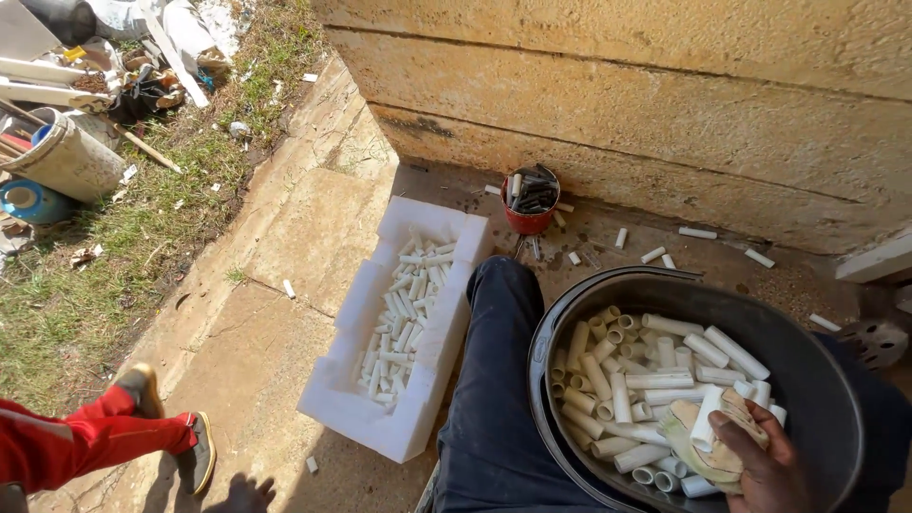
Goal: Cleaning small PVC pipe segments one by one using a cloth in a workshop setting.
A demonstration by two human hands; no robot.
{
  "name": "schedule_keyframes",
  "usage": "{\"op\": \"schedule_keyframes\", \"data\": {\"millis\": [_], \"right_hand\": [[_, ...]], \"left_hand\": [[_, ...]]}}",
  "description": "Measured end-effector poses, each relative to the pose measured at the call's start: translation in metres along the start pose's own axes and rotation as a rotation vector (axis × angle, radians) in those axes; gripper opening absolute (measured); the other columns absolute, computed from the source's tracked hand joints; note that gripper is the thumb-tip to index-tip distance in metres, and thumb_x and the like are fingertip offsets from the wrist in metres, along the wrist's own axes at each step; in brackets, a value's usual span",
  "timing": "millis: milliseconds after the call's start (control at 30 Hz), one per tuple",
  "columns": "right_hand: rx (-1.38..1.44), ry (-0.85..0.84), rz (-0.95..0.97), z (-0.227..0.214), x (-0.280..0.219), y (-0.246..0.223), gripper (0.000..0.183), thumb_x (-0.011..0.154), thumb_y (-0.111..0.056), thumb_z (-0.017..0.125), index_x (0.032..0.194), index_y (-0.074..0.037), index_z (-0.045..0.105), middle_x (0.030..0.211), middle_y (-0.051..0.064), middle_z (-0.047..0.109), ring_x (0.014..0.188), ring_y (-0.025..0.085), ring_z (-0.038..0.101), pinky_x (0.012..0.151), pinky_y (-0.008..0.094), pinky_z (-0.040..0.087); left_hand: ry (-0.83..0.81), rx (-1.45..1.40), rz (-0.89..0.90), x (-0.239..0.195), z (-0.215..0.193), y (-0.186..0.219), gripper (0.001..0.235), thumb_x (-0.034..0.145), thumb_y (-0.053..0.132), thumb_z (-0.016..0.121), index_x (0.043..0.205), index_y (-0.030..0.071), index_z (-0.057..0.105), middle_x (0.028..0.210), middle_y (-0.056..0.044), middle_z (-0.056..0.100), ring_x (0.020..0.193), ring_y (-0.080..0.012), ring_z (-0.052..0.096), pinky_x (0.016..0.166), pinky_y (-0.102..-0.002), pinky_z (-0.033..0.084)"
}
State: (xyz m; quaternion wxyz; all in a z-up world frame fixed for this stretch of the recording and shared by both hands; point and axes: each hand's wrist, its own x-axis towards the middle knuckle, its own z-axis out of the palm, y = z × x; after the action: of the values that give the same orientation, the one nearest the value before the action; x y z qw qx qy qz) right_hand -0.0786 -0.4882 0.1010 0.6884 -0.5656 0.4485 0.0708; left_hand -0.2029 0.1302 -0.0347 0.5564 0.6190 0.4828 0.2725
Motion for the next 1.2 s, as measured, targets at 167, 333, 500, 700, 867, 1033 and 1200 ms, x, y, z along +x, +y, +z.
{"op": "schedule_keyframes", "data": {"millis": [167, 333, 500, 700, 867, 1033, 1200], "right_hand": [[0.052, 0.023, -0.046, -0.004, 0.003, 0.008, 0.054, 0.092, -0.016, 0.066, 0.145, -0.015, 0.055, 0.130, 0.007, 0.062, 0.117, 0.031, 0.060, 0.091, 0.050, 0.050], [0.114, -0.003, -0.096, -0.003, -0.003, 0.005, 0.056, 0.090, -0.018, 0.065, 0.145, -0.010, 0.058, 0.119, 0.012, 0.062, 0.107, 0.031, 0.060, 0.086, 0.046, 0.048], [0.236, -0.050, 0.099, 0.027, -0.067, -0.056, 0.064, 0.091, -0.017, 0.056, 0.154, -0.013, 0.048, 0.140, 0.019, 0.060, 0.124, 0.037, 0.057, 0.096, 0.050, 0.041], [0.223, -0.101, 0.015, 0.050, -0.076, -0.067, 0.067, 0.090, -0.023, 0.054, 0.157, -0.018, 0.045, 0.148, 0.011, 0.059, 0.131, 0.036, 0.061, 0.101, 0.053, 0.052], [-0.231, -0.223, -0.375, 0.042, -0.065, -0.037, 0.061, 0.090, -0.046, 0.053, 0.144, -0.019, 0.053, 0.156, 0.003, 0.059, 0.142, 0.017, 0.058, 0.109, 0.036, 0.048], [-0.409, -0.145, -0.423, 0.039, -0.054, -0.047, 0.059, 0.091, -0.050, 0.050, 0.140, -0.019, 0.062, 0.142, 0.002, 0.069, 0.123, 0.019, 0.072, 0.096, 0.034, 0.058], [-0.558, -0.469, -0.522, 0.033, -0.053, -0.021, 0.071, 0.094, -0.052, 0.050, 0.154, -0.015, 0.043, 0.161, 0.007, 0.047, 0.151, 0.029, 0.043, 0.117, 0.046, 0.054]], "left_hand": [[-0.298, 0.037, 0.157, -0.157, 0.168, 0.177, 0.058, 0.096, 0.014, 0.063, 0.148, 0.000, 0.042, 0.104, -0.017, 0.077, 0.071, -0.0221, 0.072, 0.064, -0.033, 0.059], [-1.224, 0.035, 0.475, -0.312, 0.255, 0.233, 0.050, 0.095, 0.031, 0.066, 0.137, 0.004, 0.062, 0.114, -0.010, 0.079, 0.091, -0.0198, 0.078, 0.073, -0.035, 0.065], [-1.680, 0.286, 0.080, -0.391, 0.290, 0.227, 0.093, 0.086, 0.067, 0.050, 0.155, 0.005, 0.040, 0.160, -0.017, 0.045, 0.147, -0.0256, 0.045, 0.111, -0.035, 0.042], [-1.358, -0.009, 0.172, -0.413, 0.296, 0.212, 0.070, 0.100, 0.057, 0.036, 0.138, 0.005, 0.063, 0.120, -0.011, 0.076, 0.115, -0.0199, 0.071, 0.092, -0.032, 0.053], [-1.331, -0.193, -0.089, -0.394, 0.309, 0.200, 0.063, 0.101, 0.050, 0.034, 0.148, 0.012, 0.050, 0.141, -0.012, 0.060, 0.120, -0.0232, 0.061, 0.099, -0.036, 0.049], [-1.378, 0.066, 0.108, -0.387, 0.308, 0.197, 0.077, 0.098, 0.062, 0.026, 0.159, 0.016, 0.035, 0.165, -0.015, 0.038, 0.150, -0.0321, 0.042, 0.118, -0.044, 0.037], [-1.379, 0.252, 0.234, -0.372, 0.314, 0.193, 0.088, 0.091, 0.068, 0.016, 0.166, 0.024, 0.025, 0.064, -0.001, 0.046, 0.054, -0.0153, 0.039, 0.051, -0.036, 0.030]]}}
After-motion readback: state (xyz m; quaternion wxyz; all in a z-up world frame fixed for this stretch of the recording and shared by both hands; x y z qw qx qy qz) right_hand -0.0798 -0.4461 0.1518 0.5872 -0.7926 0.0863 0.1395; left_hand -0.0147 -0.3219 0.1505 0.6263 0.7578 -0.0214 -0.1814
